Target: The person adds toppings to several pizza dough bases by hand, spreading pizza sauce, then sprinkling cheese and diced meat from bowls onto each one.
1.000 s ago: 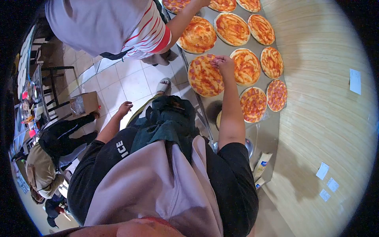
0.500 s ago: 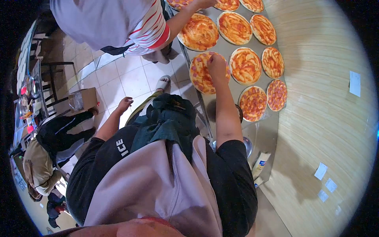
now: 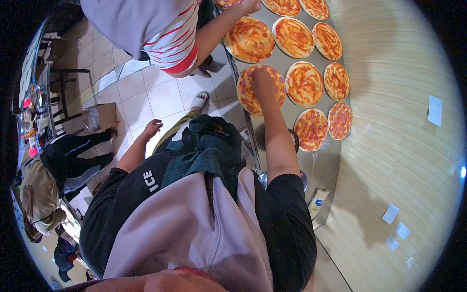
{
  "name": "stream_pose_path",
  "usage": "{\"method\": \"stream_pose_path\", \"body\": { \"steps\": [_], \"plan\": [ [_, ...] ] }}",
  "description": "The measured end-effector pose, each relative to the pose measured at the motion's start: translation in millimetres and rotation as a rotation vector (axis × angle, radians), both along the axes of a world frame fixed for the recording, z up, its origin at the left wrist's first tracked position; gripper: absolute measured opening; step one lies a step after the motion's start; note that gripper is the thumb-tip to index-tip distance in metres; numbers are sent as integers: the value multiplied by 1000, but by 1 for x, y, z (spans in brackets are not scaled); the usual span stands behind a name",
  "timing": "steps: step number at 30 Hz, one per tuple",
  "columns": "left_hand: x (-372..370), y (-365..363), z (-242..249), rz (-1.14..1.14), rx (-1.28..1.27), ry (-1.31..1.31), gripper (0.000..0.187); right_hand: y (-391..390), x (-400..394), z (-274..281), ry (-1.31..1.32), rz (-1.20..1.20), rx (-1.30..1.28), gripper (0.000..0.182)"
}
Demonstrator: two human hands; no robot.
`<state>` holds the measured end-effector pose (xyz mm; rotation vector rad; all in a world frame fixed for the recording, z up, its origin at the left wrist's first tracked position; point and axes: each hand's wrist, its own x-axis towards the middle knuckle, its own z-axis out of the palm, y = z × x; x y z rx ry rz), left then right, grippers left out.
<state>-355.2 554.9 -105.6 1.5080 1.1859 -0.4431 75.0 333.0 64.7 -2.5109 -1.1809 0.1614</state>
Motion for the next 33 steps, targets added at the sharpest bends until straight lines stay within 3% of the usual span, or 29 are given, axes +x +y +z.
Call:
{"method": "stream_pose_path", "body": {
  "steps": [4,6,10,12,16,18,19,21,24,28,30,33],
  "plan": [
    [-1,1,3,4,0,-14,40,-8,1,13,111,-163,51,10],
    [-4,1,1,0,5,-8,40,-12,1,18,327,-287,193,10],
    [-8,2,-2,-34,19,17,39,-13,-11,10,191,-157,154,10],
    [-7,2,-3,-26,11,12,39,-10,-18,6,44,6,-9,10],
    [-2,3,3,-10,-7,-5,38,-16,-23,21,149,-69,61,13],
    [-2,3,3,-3,-12,-10,37,-21,-18,37,389,-303,144,15],
    [-2,3,2,2,-15,-19,37,-27,-15,32,390,-306,143,15],
    [-3,3,-1,-3,-5,-18,38,-36,-10,19,945,-543,578,17],
    [-3,1,-4,-13,-1,-7,38,-41,-12,11,993,-557,531,14],
    [-1,0,-2,-23,-19,12,37,-34,-23,11,735,-434,259,10],
    [0,1,-3,-38,-20,12,39,-33,-26,8,322,-230,90,8],
    [3,4,-3,-33,-9,-7,40,-42,-19,10,247,-294,16,12]
  ]
}}
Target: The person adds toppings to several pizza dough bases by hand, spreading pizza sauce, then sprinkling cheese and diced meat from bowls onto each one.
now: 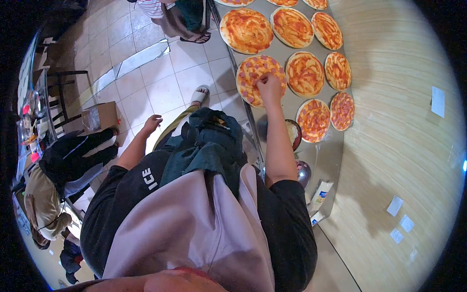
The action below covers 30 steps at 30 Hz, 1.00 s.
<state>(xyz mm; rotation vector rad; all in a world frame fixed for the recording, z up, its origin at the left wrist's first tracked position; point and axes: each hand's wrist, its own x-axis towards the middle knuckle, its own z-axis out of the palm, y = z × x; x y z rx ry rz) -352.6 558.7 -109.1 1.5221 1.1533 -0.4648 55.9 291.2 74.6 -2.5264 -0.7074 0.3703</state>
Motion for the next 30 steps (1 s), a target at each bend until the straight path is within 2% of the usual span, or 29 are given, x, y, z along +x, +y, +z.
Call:
{"method": "stream_pose_path", "body": {
  "steps": [1,3,4,6,13,15,19,21,24,28,30],
  "plan": [
    [0,0,1,17,9,-18,40,-5,3,0,5,0,0,12],
    [0,1,4,3,9,-17,40,-16,10,-1,507,-341,373,13],
    [1,2,6,-12,8,-23,40,-21,9,-3,507,-345,373,13],
    [2,1,7,-21,0,11,40,-29,7,-3,658,-388,578,13],
    [-2,-3,-1,1,-29,1,40,-22,-11,1,682,-372,501,8],
    [2,-3,4,-6,-22,14,40,-18,-13,3,587,-313,325,6],
    [8,-3,14,2,-9,18,40,-14,-12,0,609,-337,376,7],
    [7,-2,14,-1,-2,9,40,-15,-9,4,815,-462,609,12],
    [3,-2,13,-5,-4,-1,40,-19,-7,12,942,-519,702,14],
    [-3,-3,13,2,-14,33,40,-26,-6,11,905,-475,690,14],
    [-7,-3,12,2,-21,34,40,-28,-4,8,785,-395,536,14]
  ]
}}
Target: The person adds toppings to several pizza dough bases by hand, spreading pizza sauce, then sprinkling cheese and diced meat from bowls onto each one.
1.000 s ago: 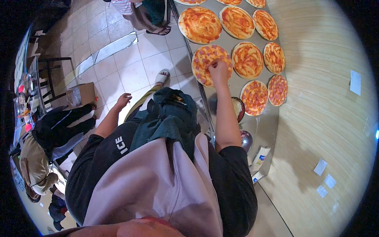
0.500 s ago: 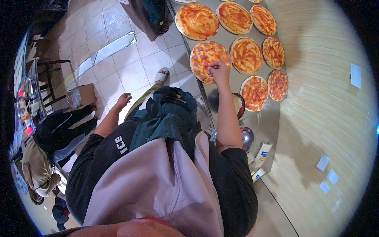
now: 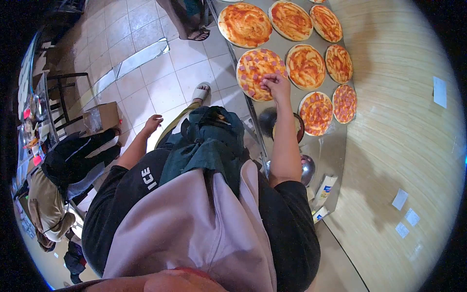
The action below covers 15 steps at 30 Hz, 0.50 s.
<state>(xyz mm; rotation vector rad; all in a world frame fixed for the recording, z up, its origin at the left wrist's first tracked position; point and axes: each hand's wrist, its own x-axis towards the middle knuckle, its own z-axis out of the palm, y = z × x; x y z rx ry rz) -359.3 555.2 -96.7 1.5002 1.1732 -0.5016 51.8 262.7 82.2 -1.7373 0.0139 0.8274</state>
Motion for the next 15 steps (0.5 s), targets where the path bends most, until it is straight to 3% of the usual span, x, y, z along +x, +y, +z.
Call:
{"method": "stream_pose_path", "body": {
  "steps": [4,6,9,13,15],
  "plan": [
    [0,-1,4,-13,3,35,40,2,-5,-10,-213,129,-249,13],
    [0,-1,7,-9,5,26,40,5,-11,-12,-541,331,-407,13],
    [0,2,6,-3,17,5,40,5,-17,-11,-682,346,-619,15],
    [-6,3,2,-15,30,-16,40,5,-19,-11,-796,281,-566,11],
    [-6,3,3,-21,22,1,40,9,-25,-7,-944,448,-613,12]
  ]
}}
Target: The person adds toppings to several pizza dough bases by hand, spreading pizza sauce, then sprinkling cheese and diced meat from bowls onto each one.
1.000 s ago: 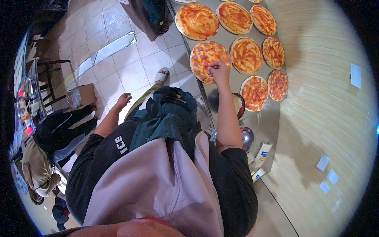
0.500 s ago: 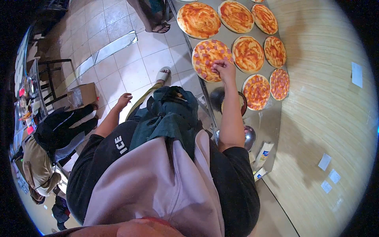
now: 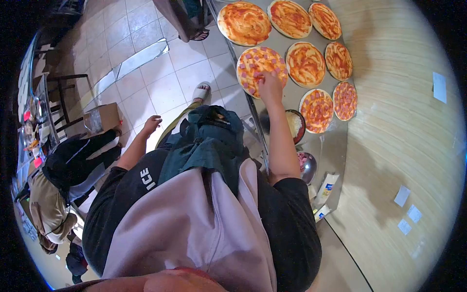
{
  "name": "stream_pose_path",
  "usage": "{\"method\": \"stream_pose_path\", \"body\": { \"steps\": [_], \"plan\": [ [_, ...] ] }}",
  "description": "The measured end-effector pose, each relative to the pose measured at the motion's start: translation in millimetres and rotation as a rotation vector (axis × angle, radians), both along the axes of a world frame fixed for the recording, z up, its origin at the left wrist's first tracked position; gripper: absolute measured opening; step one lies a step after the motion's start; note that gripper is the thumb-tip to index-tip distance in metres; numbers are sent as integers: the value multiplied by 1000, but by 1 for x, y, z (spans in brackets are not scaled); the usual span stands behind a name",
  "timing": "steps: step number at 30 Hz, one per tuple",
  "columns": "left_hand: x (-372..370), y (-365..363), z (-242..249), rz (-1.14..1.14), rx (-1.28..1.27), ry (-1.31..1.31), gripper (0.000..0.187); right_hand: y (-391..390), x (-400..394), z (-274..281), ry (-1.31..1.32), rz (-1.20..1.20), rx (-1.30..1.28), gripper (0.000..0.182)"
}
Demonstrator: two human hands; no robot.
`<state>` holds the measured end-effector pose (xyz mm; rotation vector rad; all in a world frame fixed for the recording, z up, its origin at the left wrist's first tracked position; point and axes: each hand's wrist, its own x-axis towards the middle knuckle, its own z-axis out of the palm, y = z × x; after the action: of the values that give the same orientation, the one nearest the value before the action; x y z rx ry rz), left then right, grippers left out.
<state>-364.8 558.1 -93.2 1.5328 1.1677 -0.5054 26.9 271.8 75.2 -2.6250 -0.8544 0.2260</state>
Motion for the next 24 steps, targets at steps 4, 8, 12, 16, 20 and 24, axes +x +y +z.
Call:
{"method": "stream_pose_path", "body": {
  "steps": [4,8,12,16,20,24],
  "plan": [
    [0,-4,6,27,-16,22,40,11,-9,5,126,4,1,15],
    [-1,-4,5,41,-16,-2,41,-4,2,-1,132,-128,248,18],
    [2,-1,8,19,-22,10,40,-24,16,-3,274,-352,444,17],
    [4,1,4,27,-23,10,41,-19,11,-2,231,-273,331,15],
    [7,5,0,5,-34,11,41,0,15,-2,140,-210,307,13],
    [14,8,3,-27,-15,-5,40,11,34,-12,86,-197,269,12]
  ]
}}
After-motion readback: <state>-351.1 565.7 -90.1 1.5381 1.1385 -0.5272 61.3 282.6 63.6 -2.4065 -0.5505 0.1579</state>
